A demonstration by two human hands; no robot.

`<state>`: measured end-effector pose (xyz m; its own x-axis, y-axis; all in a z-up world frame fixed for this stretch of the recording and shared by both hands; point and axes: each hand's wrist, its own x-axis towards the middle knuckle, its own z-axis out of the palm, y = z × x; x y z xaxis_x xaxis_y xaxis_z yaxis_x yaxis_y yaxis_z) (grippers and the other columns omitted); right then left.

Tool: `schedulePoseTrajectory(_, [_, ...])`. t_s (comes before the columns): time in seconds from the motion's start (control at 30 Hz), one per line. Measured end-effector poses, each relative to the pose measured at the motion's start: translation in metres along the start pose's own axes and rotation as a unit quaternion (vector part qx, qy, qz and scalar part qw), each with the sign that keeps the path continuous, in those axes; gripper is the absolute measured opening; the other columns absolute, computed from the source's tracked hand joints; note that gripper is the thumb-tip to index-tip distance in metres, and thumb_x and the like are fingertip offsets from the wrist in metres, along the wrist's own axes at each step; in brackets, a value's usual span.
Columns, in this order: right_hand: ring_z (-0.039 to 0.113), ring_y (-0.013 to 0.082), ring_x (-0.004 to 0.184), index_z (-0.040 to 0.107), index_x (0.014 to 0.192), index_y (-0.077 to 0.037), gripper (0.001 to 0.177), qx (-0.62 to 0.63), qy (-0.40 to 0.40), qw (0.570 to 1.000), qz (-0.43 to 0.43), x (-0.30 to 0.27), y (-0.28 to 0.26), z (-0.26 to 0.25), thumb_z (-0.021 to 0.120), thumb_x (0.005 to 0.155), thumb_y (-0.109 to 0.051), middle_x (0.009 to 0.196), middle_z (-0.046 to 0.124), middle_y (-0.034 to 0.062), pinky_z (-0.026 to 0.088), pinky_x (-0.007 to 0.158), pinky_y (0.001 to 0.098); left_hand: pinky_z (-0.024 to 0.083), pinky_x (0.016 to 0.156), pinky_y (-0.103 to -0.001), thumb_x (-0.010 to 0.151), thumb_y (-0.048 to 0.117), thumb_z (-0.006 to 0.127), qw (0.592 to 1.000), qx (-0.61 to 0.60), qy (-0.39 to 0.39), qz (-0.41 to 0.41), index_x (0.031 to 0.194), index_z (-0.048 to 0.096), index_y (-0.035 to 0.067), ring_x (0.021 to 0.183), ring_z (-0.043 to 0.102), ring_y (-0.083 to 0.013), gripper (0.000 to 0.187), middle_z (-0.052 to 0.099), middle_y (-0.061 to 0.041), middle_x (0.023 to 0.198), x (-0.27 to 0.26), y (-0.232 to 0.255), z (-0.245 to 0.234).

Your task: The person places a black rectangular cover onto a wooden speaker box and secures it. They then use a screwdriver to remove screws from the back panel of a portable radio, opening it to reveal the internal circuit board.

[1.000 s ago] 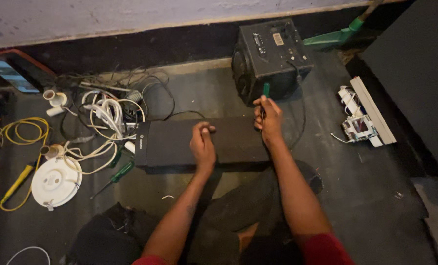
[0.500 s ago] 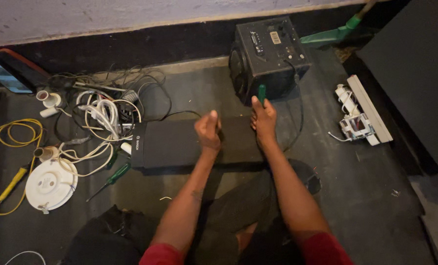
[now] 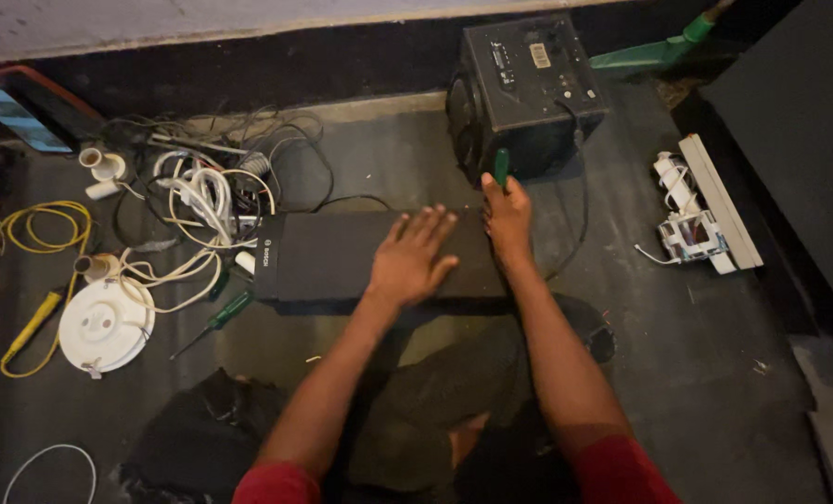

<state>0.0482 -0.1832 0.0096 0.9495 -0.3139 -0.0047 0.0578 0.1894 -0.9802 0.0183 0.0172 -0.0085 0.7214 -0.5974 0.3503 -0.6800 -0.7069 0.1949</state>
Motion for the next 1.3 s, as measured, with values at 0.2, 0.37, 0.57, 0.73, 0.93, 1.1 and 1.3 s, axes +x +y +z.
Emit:
schedulePoseTrajectory(0.2, [0.036, 0.0033, 0.046, 0.054, 0.083, -0.014, 0.032, 0.051, 0.029, 0.998, 0.000, -0.004, -0.003, -0.006, 0.066, 0.101, -0.038, 0.059, 0.041, -0.0076, 0.028, 0.041, 0.0232, 0.021, 0.122, -0.053, 0.102, 0.061, 0.034, 0.975, -0.014, -0.093, -0.199, 0.155, 0.043, 0.016, 0.151, 0.034, -0.0258, 0.070, 0.041, -0.008, 0.161, 0.005, -0.055, -0.007])
schedulePoseTrajectory(0.37, [0.035, 0.0040, 0.044, 0.053, 0.082, -0.015, 0.034, 0.027, 0.038, 0.999, 0.013, 0.005, 0.001, -0.004, 0.064, 0.099, -0.043, 0.057, 0.040, -0.0072, 0.028, 0.039, 0.0237, 0.020, 0.119, -0.059, 0.106, 0.052, 0.038, 0.935, 0.144, -0.016, -0.325, 0.145, 0.052, 0.008, 0.150, 0.031, -0.0359, 0.060, 0.044, -0.016, 0.156, -0.004, -0.085, -0.027])
schedulePoseTrajectory(0.57, [0.037, 0.0037, 0.048, 0.054, 0.085, -0.015, 0.034, 0.008, 0.034, 0.999, -0.004, 0.003, 0.004, 0.001, 0.066, 0.099, -0.044, 0.061, 0.042, -0.0082, 0.029, 0.042, 0.0233, 0.026, 0.122, -0.053, 0.098, 0.031, 0.061, 0.986, -0.025, 0.121, -0.111, 0.149, 0.048, 0.006, 0.153, 0.032, -0.0318, 0.059, 0.044, -0.016, 0.159, 0.005, -0.002, -0.010])
schedulePoseTrajectory(0.73, [0.039, 0.0041, 0.048, 0.056, 0.085, -0.015, 0.033, 0.006, 0.059, 0.998, 0.012, 0.001, 0.003, 0.000, 0.066, 0.097, -0.043, 0.062, 0.044, -0.0069, 0.029, 0.042, 0.0232, 0.034, 0.112, -0.057, 0.088, 0.041, 0.063, 0.996, 0.005, 0.083, 0.017, 0.143, 0.049, 0.002, 0.135, 0.044, -0.0359, 0.069, 0.048, -0.020, 0.148, 0.004, 0.014, 0.012])
schedulePoseTrajectory(0.93, [0.043, 0.0031, 0.055, 0.057, 0.086, -0.013, 0.033, -0.031, 0.068, 0.997, -0.037, 0.009, 0.009, 0.004, 0.068, 0.098, -0.042, 0.069, 0.048, -0.0071, 0.034, 0.048, 0.0228, 0.044, 0.098, -0.060, 0.095, 0.040, 0.054, 0.857, -0.016, 0.067, -0.511, 0.136, 0.059, 0.005, 0.119, 0.057, -0.0492, 0.054, 0.060, -0.027, 0.133, -0.059, -0.126, -0.033])
schedulePoseTrajectory(1.1, [0.040, 0.0056, 0.055, 0.058, 0.085, -0.012, 0.031, -0.015, 0.069, 0.997, -0.024, 0.009, 0.017, 0.000, 0.068, 0.097, -0.039, 0.067, 0.046, -0.0063, 0.031, 0.049, 0.0249, 0.036, 0.113, -0.061, 0.105, 0.035, 0.060, 0.894, 0.134, 0.183, -0.387, 0.131, 0.062, -0.007, 0.127, 0.053, -0.0542, 0.049, 0.059, -0.037, 0.133, -0.064, -0.139, -0.033])
schedulePoseTrajectory(1.3, [0.039, 0.0066, 0.069, 0.052, 0.083, -0.005, 0.042, -0.232, 0.064, 0.964, -0.115, 0.005, 0.018, 0.002, 0.070, 0.105, -0.035, 0.074, 0.041, -0.0032, 0.037, 0.061, 0.0266, 0.034, 0.110, -0.054, 0.094, 0.031, 0.059, 0.987, 0.044, 0.110, -0.107, 0.140, 0.058, -0.007, 0.138, 0.045, -0.0414, 0.060, 0.055, -0.026, 0.146, 0.005, 0.002, 0.012])
